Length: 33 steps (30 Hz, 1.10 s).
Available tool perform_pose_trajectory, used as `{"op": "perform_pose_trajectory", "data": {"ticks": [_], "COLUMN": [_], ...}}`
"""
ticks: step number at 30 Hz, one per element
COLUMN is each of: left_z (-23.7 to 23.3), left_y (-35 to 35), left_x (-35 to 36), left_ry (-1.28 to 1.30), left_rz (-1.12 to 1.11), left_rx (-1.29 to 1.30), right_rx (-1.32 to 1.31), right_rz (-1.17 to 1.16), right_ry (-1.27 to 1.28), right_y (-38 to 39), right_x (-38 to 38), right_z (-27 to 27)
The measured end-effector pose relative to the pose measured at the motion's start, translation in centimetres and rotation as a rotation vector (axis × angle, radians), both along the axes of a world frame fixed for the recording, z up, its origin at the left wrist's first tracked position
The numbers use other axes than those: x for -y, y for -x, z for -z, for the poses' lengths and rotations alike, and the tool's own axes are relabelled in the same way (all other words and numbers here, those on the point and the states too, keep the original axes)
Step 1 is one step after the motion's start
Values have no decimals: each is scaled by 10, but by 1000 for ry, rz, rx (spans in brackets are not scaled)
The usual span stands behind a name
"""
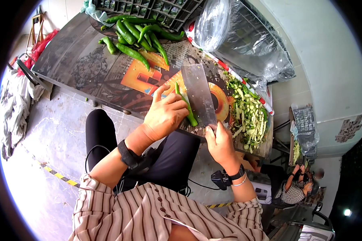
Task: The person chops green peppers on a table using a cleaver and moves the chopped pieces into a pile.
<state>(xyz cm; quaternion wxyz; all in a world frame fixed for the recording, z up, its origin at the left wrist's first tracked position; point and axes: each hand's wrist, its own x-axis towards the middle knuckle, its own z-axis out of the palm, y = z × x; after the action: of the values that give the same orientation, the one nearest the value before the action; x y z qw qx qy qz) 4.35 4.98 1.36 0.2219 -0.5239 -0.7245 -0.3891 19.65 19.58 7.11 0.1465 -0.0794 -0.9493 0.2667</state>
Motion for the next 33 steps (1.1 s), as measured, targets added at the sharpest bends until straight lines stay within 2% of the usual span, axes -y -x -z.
{"op": "perform_pose_trajectory", "data": {"ticks": [25, 33], "left_z": [3, 2], "left_y": [0, 0], "left_x": [0, -1], "left_ry": [29, 15], "left_rz": [-5, -12], "left_rx": [10, 15], "right_rx": [153, 133], "right_rz": [-161, -146], "right_ry": [-39, -33], "right_y": [30, 41], "right_x": [-14, -9], "right_z": [-21, -22]}}
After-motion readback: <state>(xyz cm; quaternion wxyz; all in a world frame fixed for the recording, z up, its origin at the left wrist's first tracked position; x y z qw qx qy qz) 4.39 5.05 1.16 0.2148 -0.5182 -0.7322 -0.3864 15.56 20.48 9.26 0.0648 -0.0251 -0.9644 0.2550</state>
